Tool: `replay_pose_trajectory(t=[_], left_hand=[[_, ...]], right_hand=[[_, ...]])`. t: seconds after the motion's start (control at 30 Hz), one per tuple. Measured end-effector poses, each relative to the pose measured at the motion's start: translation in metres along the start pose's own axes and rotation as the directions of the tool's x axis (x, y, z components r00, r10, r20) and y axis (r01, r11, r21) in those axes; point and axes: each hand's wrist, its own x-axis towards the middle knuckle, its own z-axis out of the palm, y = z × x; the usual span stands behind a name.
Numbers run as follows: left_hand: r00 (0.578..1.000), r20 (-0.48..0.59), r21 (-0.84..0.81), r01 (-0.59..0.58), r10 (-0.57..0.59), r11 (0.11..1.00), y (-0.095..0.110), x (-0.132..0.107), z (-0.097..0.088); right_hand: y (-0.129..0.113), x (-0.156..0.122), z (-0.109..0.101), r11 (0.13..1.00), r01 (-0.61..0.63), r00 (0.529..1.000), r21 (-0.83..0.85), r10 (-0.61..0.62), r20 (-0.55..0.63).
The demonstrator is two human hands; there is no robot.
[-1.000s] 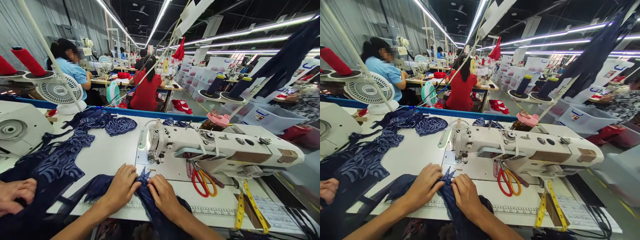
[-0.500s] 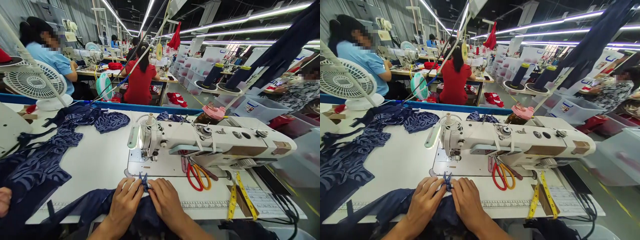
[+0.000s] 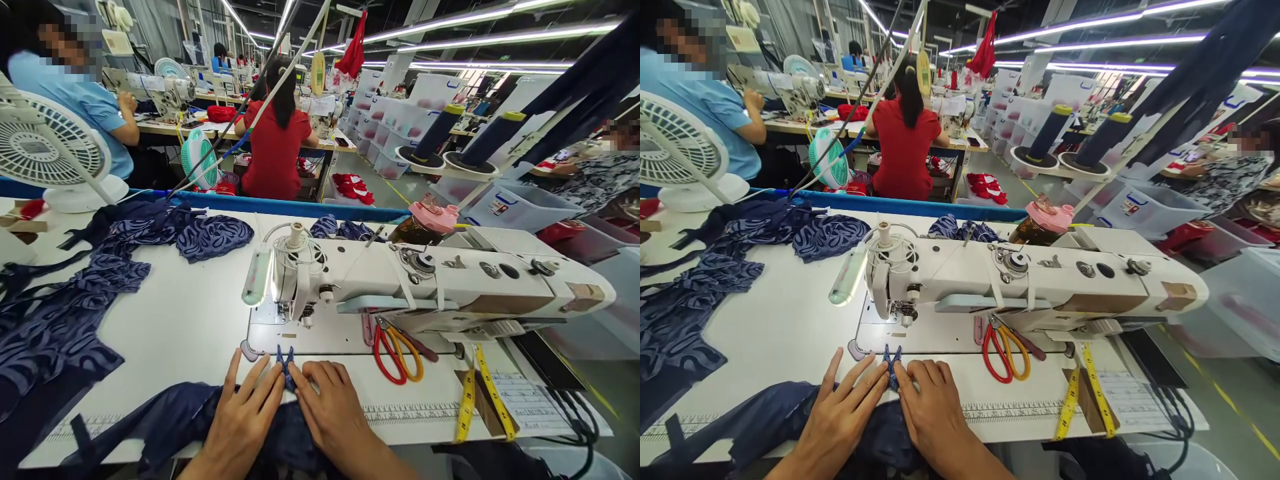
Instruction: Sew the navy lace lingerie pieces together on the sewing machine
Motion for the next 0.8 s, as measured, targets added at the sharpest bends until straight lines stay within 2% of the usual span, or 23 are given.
replay_pose_trajectory(t=[0.23,0.5,0.8], left_hand=[[0.999,0.03,-0.006,0.016,-0.015,1.0,0.0009,-0.0019,0.0018],[0.997,0.022,0.013,0.068,-0.068,0.998,0.0035,0.0053,0.0052],[0.998,0.024,0.019,0.049,-0.05,0.999,-0.0023,0.0058,0.0099]], right_hand=[[0.0009,-0.0039,0.003,1.0,0.005,1.0,-0.021,-0.006,-0.029],[0.0061,0.0026,0.0005,1.0,-0.003,1.0,-0.024,0.003,-0.009],[0.0096,0.0052,-0.0001,1.0,-0.002,1.0,-0.01,0.002,-0.01]])
